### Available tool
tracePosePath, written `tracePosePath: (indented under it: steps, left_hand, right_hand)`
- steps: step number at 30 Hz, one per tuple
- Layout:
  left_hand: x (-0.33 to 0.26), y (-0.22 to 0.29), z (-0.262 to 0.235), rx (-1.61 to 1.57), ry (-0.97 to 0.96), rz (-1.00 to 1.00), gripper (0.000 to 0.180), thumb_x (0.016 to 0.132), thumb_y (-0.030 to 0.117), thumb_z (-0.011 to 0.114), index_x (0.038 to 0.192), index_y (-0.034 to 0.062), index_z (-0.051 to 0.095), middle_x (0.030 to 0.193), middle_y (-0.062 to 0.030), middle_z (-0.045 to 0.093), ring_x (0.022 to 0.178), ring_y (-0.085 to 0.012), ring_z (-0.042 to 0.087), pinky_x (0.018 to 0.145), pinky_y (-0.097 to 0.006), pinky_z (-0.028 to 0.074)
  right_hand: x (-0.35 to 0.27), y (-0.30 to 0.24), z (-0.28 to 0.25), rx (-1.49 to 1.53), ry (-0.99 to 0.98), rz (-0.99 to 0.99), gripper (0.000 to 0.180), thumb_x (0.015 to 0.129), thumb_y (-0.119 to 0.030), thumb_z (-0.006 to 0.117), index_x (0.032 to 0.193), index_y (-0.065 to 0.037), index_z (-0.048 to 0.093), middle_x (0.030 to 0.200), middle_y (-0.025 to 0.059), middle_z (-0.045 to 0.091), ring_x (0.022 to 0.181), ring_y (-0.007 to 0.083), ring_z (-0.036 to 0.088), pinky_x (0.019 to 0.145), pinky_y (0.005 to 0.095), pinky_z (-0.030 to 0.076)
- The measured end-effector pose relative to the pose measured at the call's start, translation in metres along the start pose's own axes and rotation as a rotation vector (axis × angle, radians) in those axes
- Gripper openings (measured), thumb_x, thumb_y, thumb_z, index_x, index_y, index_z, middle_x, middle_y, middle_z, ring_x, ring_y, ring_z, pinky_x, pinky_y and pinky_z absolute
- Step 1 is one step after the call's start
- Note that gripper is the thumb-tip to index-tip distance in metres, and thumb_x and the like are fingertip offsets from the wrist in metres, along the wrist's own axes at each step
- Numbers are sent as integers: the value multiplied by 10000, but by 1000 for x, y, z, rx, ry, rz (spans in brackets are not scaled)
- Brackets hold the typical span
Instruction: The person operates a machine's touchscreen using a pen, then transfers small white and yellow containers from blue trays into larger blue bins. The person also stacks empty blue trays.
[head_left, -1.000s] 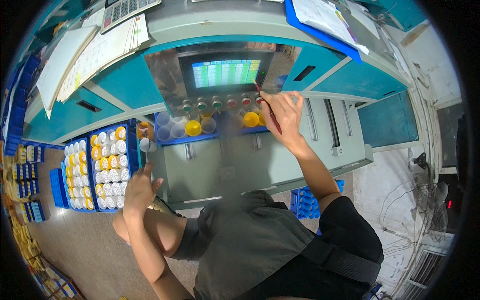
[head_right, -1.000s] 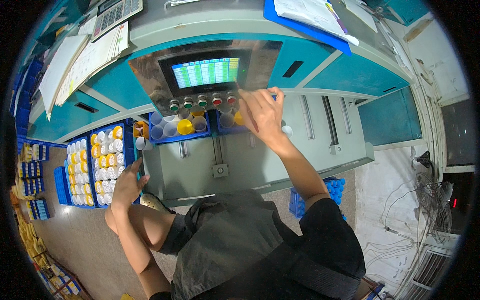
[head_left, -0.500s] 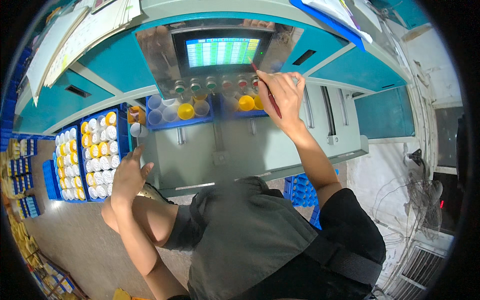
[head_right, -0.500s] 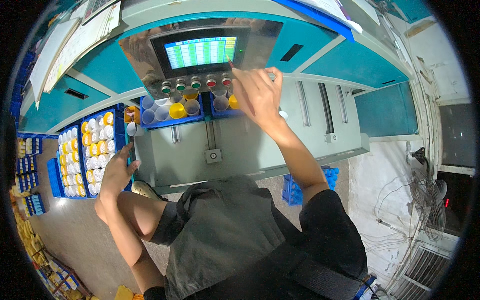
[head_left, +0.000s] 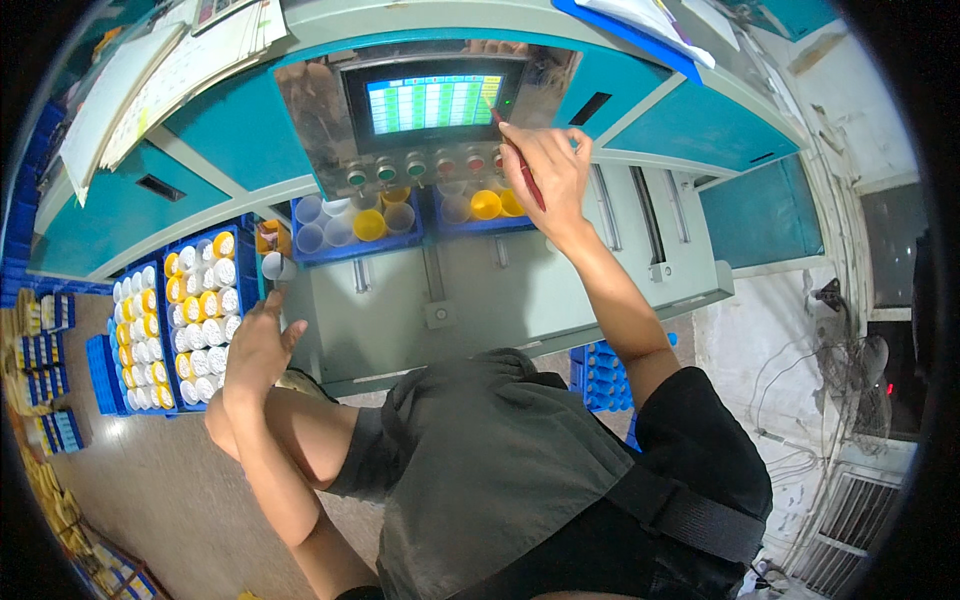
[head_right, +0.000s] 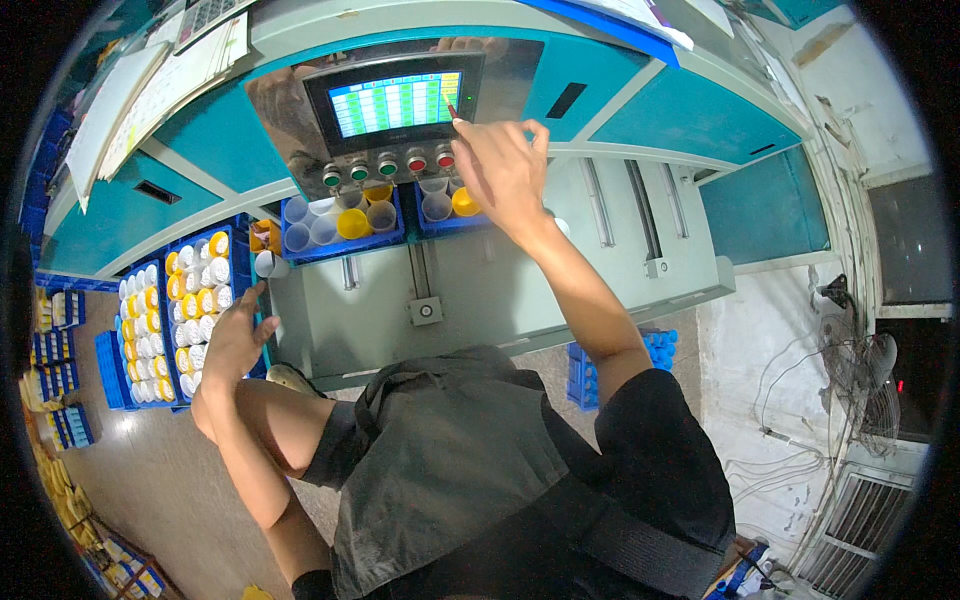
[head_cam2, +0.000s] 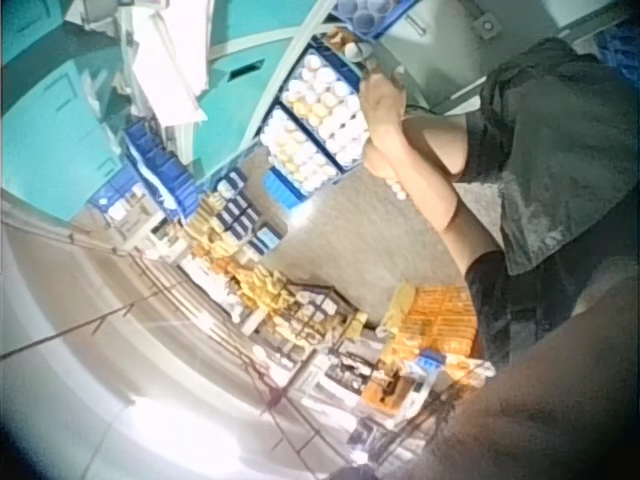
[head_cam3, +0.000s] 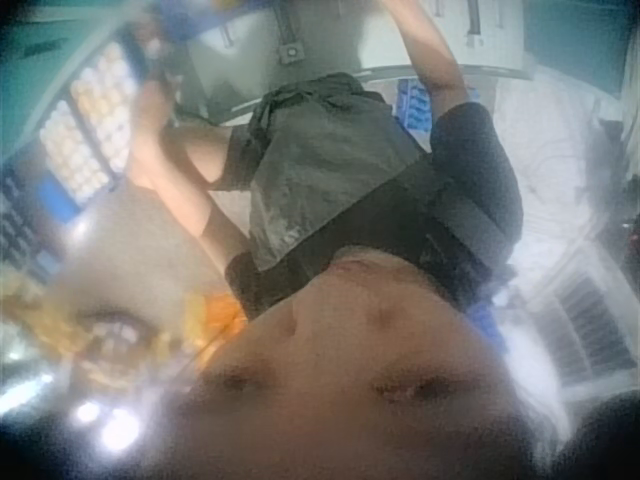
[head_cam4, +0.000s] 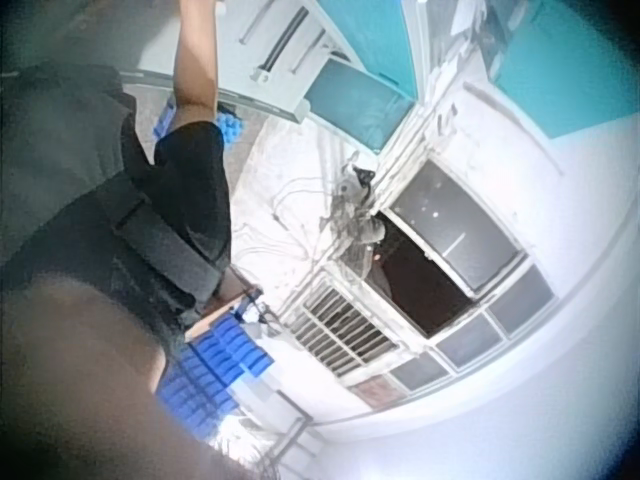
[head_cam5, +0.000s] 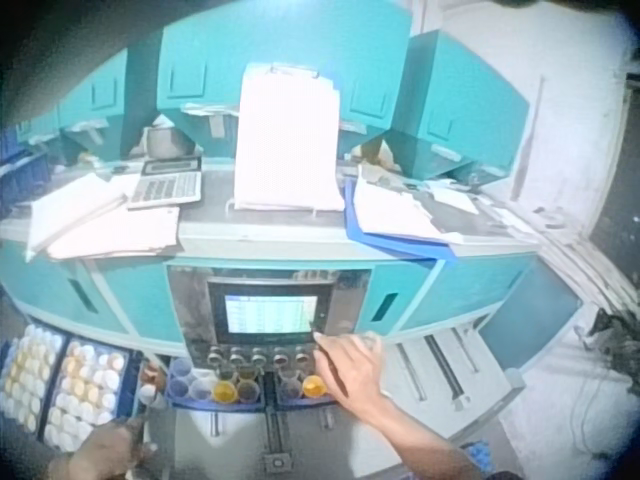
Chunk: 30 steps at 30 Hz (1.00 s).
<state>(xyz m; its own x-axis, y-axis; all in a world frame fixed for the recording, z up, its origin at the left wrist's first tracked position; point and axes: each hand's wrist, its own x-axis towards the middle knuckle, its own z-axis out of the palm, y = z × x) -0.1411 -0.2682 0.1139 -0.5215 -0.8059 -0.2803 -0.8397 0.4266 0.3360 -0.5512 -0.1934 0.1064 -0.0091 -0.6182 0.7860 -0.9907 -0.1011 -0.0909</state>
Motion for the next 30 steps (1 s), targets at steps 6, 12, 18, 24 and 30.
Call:
tracePosePath:
  steps: [6,12,18,24,30]
  left_hand:
    - [-11,-7,0,-2,18,-2,565,922,211,729,1415,22,530,1228,-270,656,1111,-456,636,924,-507,522]
    - [-22,-17,1,-13,52,29,564,924,210,724,1419,23,529,1194,-269,669,1080,-463,645,912,-510,527]
    - [-26,-17,-2,-23,-2,-18,575,927,166,725,1439,11,516,1248,-293,658,1129,-445,654,949,-488,527]
    - [-27,-13,-5,-24,8,-5,587,922,160,739,1441,3,518,1207,-306,677,1146,-433,661,967,-474,527]
    - [-29,-21,-5,-31,33,9,568,919,199,733,1411,-4,533,1254,-291,653,1135,-463,640,951,-500,524]
  right_hand:
    - [-2,-7,0,-17,22,5,272,858,-102,768,1126,-76,736,940,32,735,876,176,650,905,397,342]
    - [-3,-19,2,23,25,17,257,865,-124,777,1118,-90,745,970,20,745,894,162,652,917,383,342]
    - [3,-30,8,37,55,-17,317,856,-172,783,1153,-87,716,960,36,737,900,206,646,897,419,345]
    - [10,-30,7,54,68,2,295,869,-175,760,1145,-82,713,946,40,732,905,215,645,892,423,350]
    - [18,-28,11,60,102,-6,256,868,-152,749,1113,-82,724,922,44,725,895,214,649,885,420,355]
